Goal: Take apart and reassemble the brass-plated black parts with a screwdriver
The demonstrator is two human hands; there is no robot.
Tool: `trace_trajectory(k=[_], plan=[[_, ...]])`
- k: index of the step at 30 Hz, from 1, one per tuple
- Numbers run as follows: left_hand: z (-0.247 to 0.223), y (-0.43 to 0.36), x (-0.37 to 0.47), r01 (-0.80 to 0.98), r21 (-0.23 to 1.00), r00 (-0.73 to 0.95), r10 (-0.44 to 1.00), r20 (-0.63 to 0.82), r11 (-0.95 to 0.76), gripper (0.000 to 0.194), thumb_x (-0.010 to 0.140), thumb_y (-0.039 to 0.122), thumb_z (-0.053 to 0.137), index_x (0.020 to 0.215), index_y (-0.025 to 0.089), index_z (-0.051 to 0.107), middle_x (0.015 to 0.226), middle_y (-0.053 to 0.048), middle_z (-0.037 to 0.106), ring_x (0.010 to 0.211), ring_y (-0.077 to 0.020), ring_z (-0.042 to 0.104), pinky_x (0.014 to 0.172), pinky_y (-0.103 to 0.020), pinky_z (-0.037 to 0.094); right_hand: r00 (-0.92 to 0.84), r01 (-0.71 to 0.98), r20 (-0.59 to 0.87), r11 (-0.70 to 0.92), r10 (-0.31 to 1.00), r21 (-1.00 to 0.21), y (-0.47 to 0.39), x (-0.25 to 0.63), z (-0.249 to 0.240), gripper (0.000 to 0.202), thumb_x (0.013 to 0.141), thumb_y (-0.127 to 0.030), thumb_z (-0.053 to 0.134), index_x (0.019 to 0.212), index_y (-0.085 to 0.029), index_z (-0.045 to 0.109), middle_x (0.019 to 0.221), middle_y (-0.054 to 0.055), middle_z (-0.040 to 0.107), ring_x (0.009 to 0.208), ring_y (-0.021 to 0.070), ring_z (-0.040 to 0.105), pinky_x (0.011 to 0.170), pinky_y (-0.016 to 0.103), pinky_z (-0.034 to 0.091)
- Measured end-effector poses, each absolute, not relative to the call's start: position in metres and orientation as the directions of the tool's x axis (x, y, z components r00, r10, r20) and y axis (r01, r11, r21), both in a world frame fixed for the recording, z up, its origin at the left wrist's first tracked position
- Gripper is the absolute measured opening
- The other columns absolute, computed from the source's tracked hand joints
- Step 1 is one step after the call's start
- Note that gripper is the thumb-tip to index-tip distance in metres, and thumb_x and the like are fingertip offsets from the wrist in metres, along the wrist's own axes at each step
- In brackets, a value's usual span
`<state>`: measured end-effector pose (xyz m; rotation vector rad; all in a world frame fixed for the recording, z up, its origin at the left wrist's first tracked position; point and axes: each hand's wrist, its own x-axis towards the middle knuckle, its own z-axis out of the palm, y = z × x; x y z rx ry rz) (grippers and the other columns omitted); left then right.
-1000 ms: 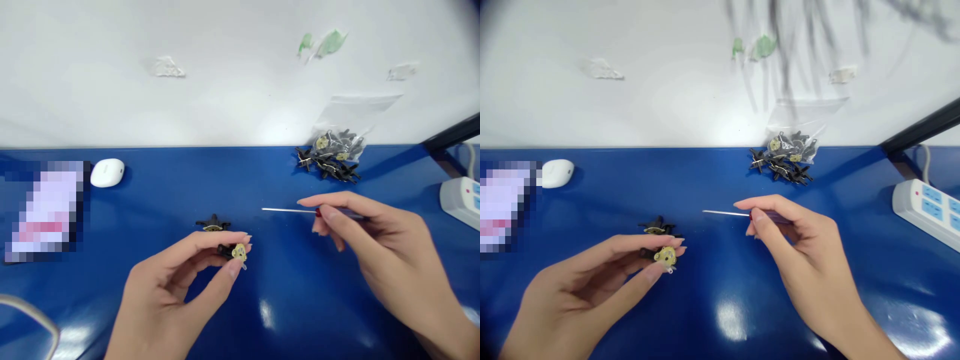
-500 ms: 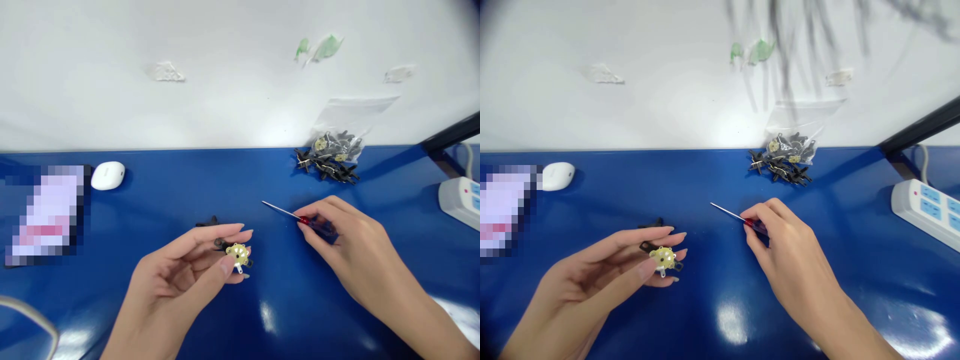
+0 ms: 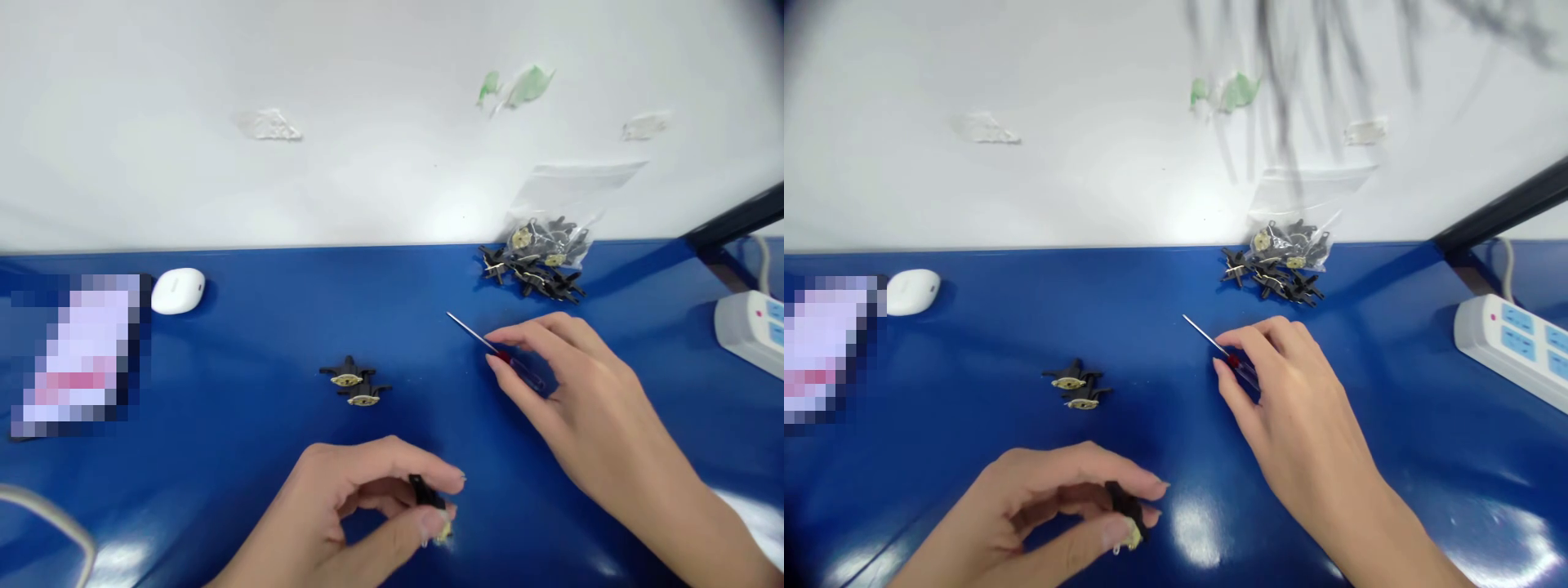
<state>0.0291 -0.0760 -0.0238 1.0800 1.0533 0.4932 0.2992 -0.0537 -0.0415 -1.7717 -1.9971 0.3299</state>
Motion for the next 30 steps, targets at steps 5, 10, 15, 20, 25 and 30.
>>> trace_trajectory(k=[5, 10, 15, 20, 25, 30], plan=[[-0.021, -0.070, 0.025, 0.077, 0.866, 0.387, 0.786, -0.482, 0.494, 0.017, 0.096, 0.029, 0.092, 0.112, 0.035, 0.097, 0.108, -0.001, 0.096, 0.097, -0.0239, 0.091, 0.097, -0.030, 0.072, -0.256, 0.689, 0.262, 0.366, 0.930, -0.625, -0.064, 0.282, -0.027, 0.018, 0.114, -0.022, 0.066, 0.127, -0.030, 0.075, 0.117, 0.005, 0.077, 0.103, 0.0210, 0.077, 0.086, 0.035, 0.063], [-0.022, -0.069, 0.020, -0.041, 0.877, 0.276, 0.849, -0.451, 0.479, 0.017, 0.093, 0.031, 0.100, 0.109, 0.035, 0.098, 0.113, -0.002, 0.096, 0.104, -0.0245, 0.092, 0.085, -0.021, 0.072, -0.369, 0.491, 0.110, 0.295, 0.923, -0.820, -0.077, 0.265, -0.021, 0.030, 0.109, -0.028, 0.075, 0.137, -0.034, 0.070, 0.109, -0.003, 0.082, 0.092, 0.0137, 0.079, 0.085, 0.025, 0.066], [-0.026, -0.066, 0.018, -0.108, 0.862, 0.300, 0.843, -0.447, 0.495, 0.019, 0.095, 0.030, 0.100, 0.113, 0.033, 0.097, 0.113, -0.004, 0.097, 0.101, -0.0235, 0.093, 0.080, -0.018, 0.072, -0.365, 0.385, 0.028, 0.179, 0.931, -0.905, -0.077, 0.257, -0.024, 0.037, 0.103, -0.025, 0.081, 0.137, -0.034, 0.070, 0.104, -0.006, 0.082, 0.086, 0.0105, 0.077, 0.079, 0.019, 0.065], [-0.029, -0.065, 0.017, -0.120, 0.896, 0.291, 0.878, -0.379, 0.427, 0.019, 0.096, 0.033, 0.099, 0.114, 0.034, 0.097, 0.115, -0.003, 0.096, 0.098, -0.0222, 0.092, 0.079, -0.018, 0.072, -0.342, 0.338, -0.016, 0.107, 0.939, -0.935, -0.075, 0.254, -0.026, 0.035, 0.104, -0.024, 0.081, 0.136, -0.034, 0.071, 0.098, -0.006, 0.080, 0.083, 0.0112, 0.076, 0.076, 0.020, 0.062], [-0.031, -0.073, 0.019, 0.053, 0.952, 0.264, 0.916, -0.303, 0.300, 0.029, 0.100, 0.034, 0.095, 0.129, 0.038, 0.090, 0.123, 0.000, 0.095, 0.111, -0.0228, 0.092, 0.098, -0.021, 0.072, -0.357, 0.343, -0.002, 0.130, 0.934, -0.930, -0.078, 0.253, -0.034, 0.045, 0.107, -0.025, 0.078, 0.148, -0.033, 0.062, 0.095, -0.006, 0.081, 0.077, 0.0113, 0.077, 0.071, 0.020, 0.061], [-0.038, -0.085, 0.019, 0.305, 0.952, 0.265, 0.962, -0.071, -0.014, 0.073, 0.114, 0.029, 0.073, 0.174, 0.059, 0.046, 0.135, 0.007, 0.091, 0.123, -0.0208, 0.089, 0.111, -0.029, 0.070, -0.398, 0.489, 0.131, 0.331, 0.908, -0.807, -0.084, 0.255, -0.036, 0.051, 0.110, -0.018, 0.065, 0.157, -0.035, 0.053, 0.098, -0.008, 0.081, 0.081, 0.0086, 0.080, 0.082, 0.018, 0.064]])
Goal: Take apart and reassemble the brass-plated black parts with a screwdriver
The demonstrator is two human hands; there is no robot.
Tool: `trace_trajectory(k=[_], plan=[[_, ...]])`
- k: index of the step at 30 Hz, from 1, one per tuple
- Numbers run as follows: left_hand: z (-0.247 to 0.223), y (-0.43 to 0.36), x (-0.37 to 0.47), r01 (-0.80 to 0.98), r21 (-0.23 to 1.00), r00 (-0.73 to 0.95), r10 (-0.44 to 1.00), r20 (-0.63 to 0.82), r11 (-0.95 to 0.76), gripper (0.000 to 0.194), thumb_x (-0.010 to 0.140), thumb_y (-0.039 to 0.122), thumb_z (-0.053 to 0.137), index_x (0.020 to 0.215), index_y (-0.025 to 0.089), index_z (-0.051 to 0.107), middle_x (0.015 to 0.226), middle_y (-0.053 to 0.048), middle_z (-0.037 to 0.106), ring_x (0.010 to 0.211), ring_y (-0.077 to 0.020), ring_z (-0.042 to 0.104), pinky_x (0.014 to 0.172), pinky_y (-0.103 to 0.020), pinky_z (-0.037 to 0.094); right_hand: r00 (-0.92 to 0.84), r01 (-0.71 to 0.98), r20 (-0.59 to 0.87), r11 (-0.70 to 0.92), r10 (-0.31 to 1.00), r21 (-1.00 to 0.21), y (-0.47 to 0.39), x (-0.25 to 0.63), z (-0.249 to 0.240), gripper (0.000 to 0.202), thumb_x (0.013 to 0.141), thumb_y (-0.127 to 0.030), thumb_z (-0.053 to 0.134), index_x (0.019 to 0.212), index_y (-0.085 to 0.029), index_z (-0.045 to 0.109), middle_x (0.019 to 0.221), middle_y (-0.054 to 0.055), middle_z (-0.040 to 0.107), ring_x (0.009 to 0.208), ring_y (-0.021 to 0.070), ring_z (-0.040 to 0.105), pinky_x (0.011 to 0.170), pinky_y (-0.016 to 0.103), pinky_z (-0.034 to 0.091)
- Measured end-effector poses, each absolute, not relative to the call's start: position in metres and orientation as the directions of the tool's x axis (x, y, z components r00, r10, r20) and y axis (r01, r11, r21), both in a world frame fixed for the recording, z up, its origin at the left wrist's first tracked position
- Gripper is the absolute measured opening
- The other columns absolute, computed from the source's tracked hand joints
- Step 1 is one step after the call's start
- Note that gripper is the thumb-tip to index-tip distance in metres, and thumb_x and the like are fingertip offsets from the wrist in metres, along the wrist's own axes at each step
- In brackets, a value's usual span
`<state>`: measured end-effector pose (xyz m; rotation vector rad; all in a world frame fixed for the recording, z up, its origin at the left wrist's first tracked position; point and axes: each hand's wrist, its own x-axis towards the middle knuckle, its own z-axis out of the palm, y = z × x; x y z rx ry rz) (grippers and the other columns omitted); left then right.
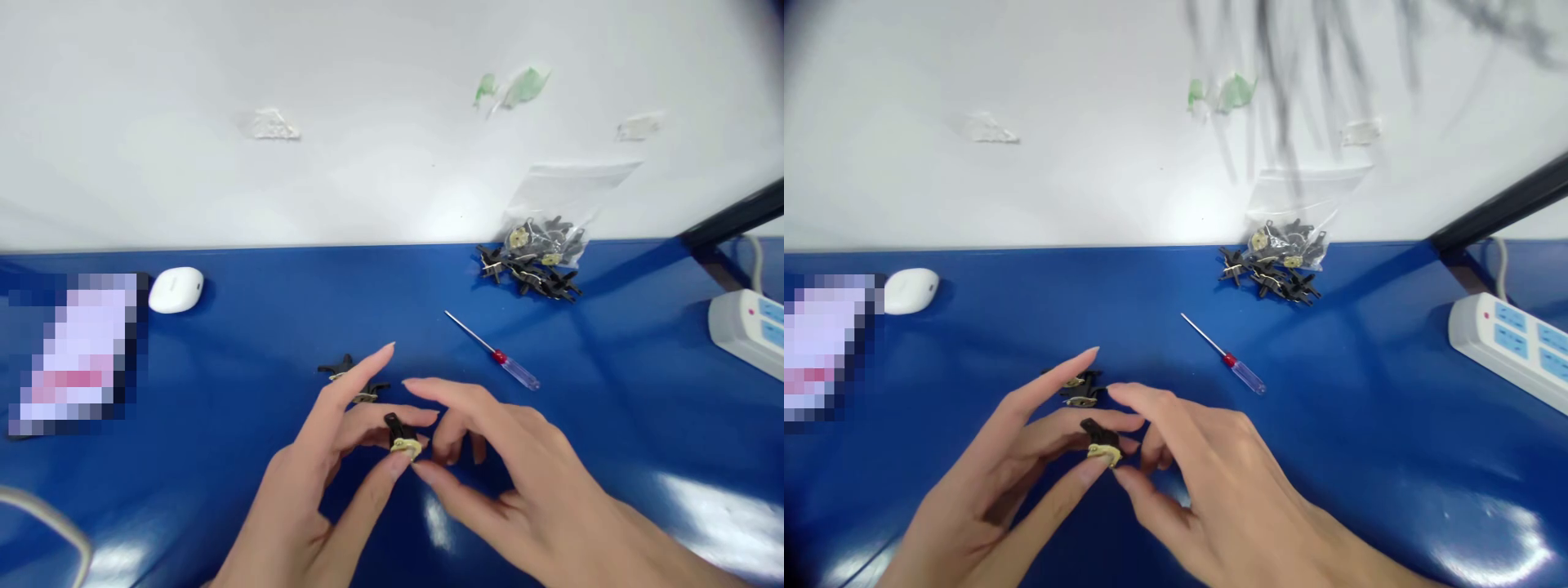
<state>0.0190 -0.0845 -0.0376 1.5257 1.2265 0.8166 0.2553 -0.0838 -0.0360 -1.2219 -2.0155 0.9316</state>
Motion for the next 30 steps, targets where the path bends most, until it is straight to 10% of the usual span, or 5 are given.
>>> trace_trajectory(k=[7, 19, 30], plan=[[-0.039, -0.088, 0.018, 0.492, 0.843, 0.385, 0.923, 0.012, -0.216, 0.086, 0.117, 0.028, 0.060, 0.185, 0.058, 0.017, 0.143, 0.006, 0.087, 0.132, -0.0218, 0.085, 0.118, -0.033, 0.067, -0.442, 0.518, 0.222, 0.450, 0.869, -0.728, -0.079, 0.257, -0.025, 0.028, 0.115, -0.020, 0.063, 0.139, -0.033, 0.072, 0.092, -0.007, 0.076, 0.078, 0.0087, 0.077, 0.073, 0.019, 0.061], [-0.050, -0.085, 0.014, 0.479, 0.841, 0.331, 0.939, 0.094, -0.253, 0.097, 0.112, 0.025, 0.069, 0.186, 0.058, 0.015, 0.146, 0.001, 0.082, 0.103, -0.0166, 0.086, 0.105, -0.029, 0.073, -0.470, 0.585, 0.190, 0.465, 0.862, -0.664, -0.078, 0.264, -0.031, 0.020, 0.122, -0.029, 0.057, 0.132, -0.030, 0.074, 0.133, 0.007, 0.073, 0.084, 0.0138, 0.080, 0.071, 0.029, 0.068], [-0.038, -0.072, 0.013, 0.558, 0.813, 0.023, 0.982, 0.188, -0.168, 0.061, 0.106, 0.026, 0.080, 0.158, 0.053, 0.065, 0.136, 0.006, 0.082, 0.119, -0.0197, 0.080, 0.117, -0.035, 0.065, -0.260, 0.730, 0.435, 0.470, 0.862, -0.496, -0.055, 0.270, -0.052, 0.013, 0.113, -0.016, 0.075, 0.126, -0.019, 0.079, 0.115, 0.007, 0.080, 0.107, 0.0208, 0.071, 0.096, 0.036, 0.060]])
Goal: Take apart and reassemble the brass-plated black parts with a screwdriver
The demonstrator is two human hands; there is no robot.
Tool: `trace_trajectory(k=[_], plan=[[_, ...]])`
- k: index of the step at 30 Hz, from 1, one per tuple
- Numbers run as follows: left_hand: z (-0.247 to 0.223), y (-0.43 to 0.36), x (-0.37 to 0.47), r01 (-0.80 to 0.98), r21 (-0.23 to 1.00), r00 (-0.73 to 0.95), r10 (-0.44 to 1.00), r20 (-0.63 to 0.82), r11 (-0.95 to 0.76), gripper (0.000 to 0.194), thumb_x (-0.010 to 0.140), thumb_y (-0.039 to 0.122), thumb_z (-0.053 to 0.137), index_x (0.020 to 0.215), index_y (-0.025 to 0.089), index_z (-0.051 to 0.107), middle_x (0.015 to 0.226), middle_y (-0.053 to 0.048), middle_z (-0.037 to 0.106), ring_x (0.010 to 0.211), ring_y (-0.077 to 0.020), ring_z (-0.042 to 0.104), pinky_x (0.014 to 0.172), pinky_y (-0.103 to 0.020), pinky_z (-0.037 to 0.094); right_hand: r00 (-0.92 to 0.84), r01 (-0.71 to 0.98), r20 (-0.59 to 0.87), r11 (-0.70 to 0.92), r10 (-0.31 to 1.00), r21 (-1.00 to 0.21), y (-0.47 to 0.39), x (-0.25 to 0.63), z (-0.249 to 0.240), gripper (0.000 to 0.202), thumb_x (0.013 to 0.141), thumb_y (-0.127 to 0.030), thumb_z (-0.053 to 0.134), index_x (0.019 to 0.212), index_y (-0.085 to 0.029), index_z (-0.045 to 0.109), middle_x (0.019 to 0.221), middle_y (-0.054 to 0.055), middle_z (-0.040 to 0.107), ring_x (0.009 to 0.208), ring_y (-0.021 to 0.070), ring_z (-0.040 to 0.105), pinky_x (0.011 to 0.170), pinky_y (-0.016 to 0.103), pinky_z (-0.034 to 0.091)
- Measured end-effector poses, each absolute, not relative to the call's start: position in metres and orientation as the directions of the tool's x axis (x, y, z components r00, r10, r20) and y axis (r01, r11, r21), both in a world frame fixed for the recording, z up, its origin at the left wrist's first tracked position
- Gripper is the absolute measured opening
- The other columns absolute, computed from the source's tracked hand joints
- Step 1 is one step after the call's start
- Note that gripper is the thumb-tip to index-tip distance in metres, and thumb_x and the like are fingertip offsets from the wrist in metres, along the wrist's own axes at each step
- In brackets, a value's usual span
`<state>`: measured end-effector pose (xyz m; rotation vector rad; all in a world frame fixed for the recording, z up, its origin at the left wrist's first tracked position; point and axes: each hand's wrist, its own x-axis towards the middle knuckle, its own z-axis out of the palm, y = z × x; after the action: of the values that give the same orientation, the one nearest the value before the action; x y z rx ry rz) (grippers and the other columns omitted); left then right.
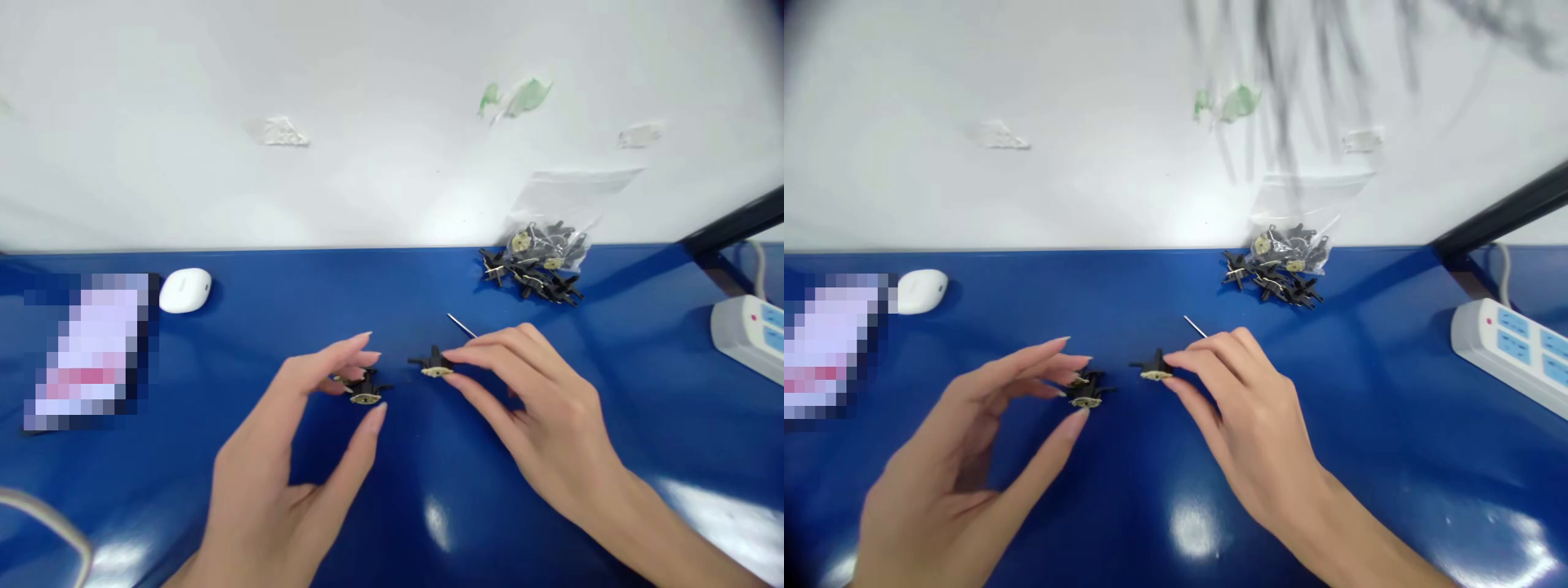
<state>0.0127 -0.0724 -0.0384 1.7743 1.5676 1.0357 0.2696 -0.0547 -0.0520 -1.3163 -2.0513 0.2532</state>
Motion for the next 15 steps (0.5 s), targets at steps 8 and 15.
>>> trace_trajectory(k=[8, 15], plan=[[-0.032, -0.060, 0.009, 0.640, 0.766, -0.042, 0.993, 0.111, -0.058, 0.028, 0.105, 0.041, 0.081, 0.132, 0.048, 0.081, 0.137, 0.004, 0.079, 0.116, -0.0226, 0.082, 0.041, -0.014, 0.051, -0.270, 0.796, 0.451, 0.460, 0.851, -0.393, -0.037, 0.268, -0.061, 0.014, 0.113, -0.015, 0.073, 0.125, -0.014, 0.079, 0.113, 0.011, 0.081, 0.104, 0.0264, 0.066, 0.094, 0.043, 0.058], [-0.036, -0.054, 0.006, 0.647, 0.760, -0.009, 0.996, 0.086, -0.060, 0.025, 0.107, 0.044, 0.078, 0.132, 0.041, 0.083, 0.141, -0.001, 0.080, 0.122, -0.0296, 0.081, 0.041, -0.018, 0.049, -0.272, 0.803, 0.426, 0.448, 0.863, -0.394, -0.033, 0.270, -0.063, 0.015, 0.114, -0.018, 0.071, 0.127, -0.014, 0.078, 0.114, 0.014, 0.078, 0.105, 0.0292, 0.066, 0.093, 0.048, 0.061]])
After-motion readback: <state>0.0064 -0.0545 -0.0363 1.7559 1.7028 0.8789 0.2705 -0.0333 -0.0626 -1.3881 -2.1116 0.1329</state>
